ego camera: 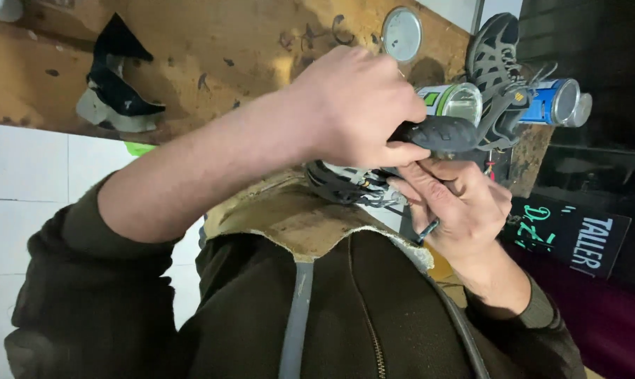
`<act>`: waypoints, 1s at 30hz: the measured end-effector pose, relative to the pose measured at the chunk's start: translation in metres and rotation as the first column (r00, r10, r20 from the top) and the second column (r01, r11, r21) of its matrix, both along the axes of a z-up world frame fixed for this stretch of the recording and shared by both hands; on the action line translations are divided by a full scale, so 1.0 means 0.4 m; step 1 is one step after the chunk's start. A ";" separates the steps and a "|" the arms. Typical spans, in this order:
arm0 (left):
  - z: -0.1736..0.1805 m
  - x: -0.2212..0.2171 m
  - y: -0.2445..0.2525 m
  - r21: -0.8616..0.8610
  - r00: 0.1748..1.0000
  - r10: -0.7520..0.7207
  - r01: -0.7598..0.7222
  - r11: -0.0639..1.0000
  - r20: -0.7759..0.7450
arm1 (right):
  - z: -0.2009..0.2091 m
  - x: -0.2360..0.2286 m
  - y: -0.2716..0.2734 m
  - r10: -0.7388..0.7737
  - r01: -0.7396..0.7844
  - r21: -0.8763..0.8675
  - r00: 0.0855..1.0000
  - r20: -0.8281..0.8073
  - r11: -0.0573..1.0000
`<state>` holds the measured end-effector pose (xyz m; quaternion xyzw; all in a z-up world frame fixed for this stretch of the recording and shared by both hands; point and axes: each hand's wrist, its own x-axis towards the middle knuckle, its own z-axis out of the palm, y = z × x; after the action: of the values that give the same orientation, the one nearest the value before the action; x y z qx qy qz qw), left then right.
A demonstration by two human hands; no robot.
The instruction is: The person repairs a grey hiking shoe by applying a substance to the sole and upper using a small brush and a scraper tool. They also open a can of white substance and manipulate the shoe's laces and structure.
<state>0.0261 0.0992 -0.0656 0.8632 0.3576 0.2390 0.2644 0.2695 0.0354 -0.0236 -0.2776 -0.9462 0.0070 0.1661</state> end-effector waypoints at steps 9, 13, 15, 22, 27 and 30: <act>0.000 -0.026 0.096 0.093 0.938 -0.333 0.324 0.942 0.102 | 0.026 -0.020 0.006 0.021 -0.022 0.019 0.999 0.038 1.000; -0.021 -0.022 0.126 0.156 0.908 -0.399 0.379 0.912 0.127 | 0.024 -0.036 0.005 0.024 -0.024 0.012 1.000 0.001 1.000; -0.036 -0.019 0.135 0.191 0.880 -0.440 0.407 0.893 0.180 | 0.022 -0.036 0.004 0.037 -0.037 0.020 0.999 -0.008 0.999; -0.022 -0.039 0.129 0.042 0.878 -0.421 0.423 0.905 0.229 | -0.010 -0.018 0.001 0.043 -0.042 0.103 0.999 0.000 0.994; -0.038 -0.039 0.139 0.138 0.854 -0.455 0.434 0.890 0.253 | -0.047 0.002 -0.009 0.031 -0.039 0.273 0.999 0.036 0.961; -0.038 -0.042 0.139 0.097 0.837 -0.467 0.460 0.883 0.284 | -0.050 -0.013 -0.024 0.003 -0.013 0.289 0.999 0.034 0.957</act>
<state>0.0093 0.1547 -0.0809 0.8809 0.0911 0.3000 0.3546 0.2645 0.0258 -0.0435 -0.2465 -0.9408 -0.1354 0.1890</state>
